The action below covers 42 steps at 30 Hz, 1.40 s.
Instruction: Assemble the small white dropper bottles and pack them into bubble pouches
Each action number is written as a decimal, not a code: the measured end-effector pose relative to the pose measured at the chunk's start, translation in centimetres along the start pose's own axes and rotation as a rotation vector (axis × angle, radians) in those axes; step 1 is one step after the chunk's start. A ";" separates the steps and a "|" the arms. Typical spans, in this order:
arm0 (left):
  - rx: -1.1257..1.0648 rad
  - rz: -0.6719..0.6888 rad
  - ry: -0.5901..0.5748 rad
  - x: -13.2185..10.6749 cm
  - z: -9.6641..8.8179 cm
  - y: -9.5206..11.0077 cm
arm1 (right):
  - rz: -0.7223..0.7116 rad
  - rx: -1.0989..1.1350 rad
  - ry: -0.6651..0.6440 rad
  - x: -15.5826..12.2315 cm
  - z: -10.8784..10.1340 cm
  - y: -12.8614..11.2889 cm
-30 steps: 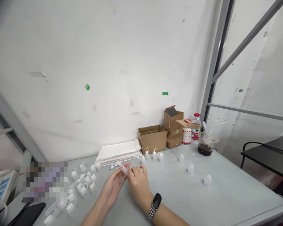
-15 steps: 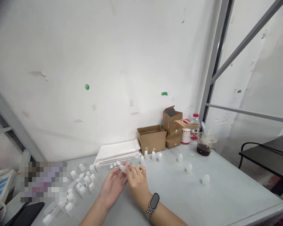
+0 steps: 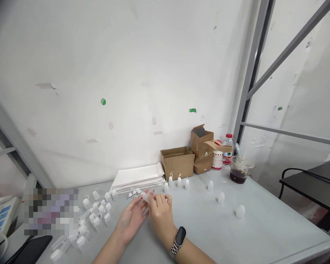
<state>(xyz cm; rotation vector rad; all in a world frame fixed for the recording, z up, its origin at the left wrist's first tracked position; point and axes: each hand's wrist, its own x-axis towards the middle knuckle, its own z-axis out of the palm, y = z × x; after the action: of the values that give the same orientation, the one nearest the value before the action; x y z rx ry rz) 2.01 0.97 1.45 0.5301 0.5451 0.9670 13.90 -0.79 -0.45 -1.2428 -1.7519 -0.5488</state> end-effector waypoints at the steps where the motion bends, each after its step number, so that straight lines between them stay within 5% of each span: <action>1: -0.001 0.003 -0.004 0.0 0.0 0.0 | 0.026 0.024 -0.015 0.0 -0.1 0.0; 12: 0.064 0.031 0.029 0.0 0.1 -0.3 | 0.349 0.325 -0.223 0.1 -0.4 -0.2; 23: -0.034 -0.030 0.035 0.2 -0.2 -0.2 | 0.207 0.238 -0.153 0.1 -0.7 -0.2; 33: -0.036 -0.007 0.067 0.4 -0.2 -0.4 | 0.734 0.820 -0.331 0.3 0.3 -0.2; 38: -0.031 -0.014 0.101 0.3 0.0 -0.6 | 0.867 1.229 -0.364 0.9 0.5 -0.1; 42: -0.029 -0.021 0.115 0.2 0.3 -1.1 | 0.877 1.268 -0.390 1.4 0.4 0.2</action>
<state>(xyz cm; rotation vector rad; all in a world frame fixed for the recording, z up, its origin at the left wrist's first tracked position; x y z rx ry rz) 2.95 0.60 0.94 0.4433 0.6376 0.9880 13.77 0.33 0.52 -0.9770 -1.1823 1.2037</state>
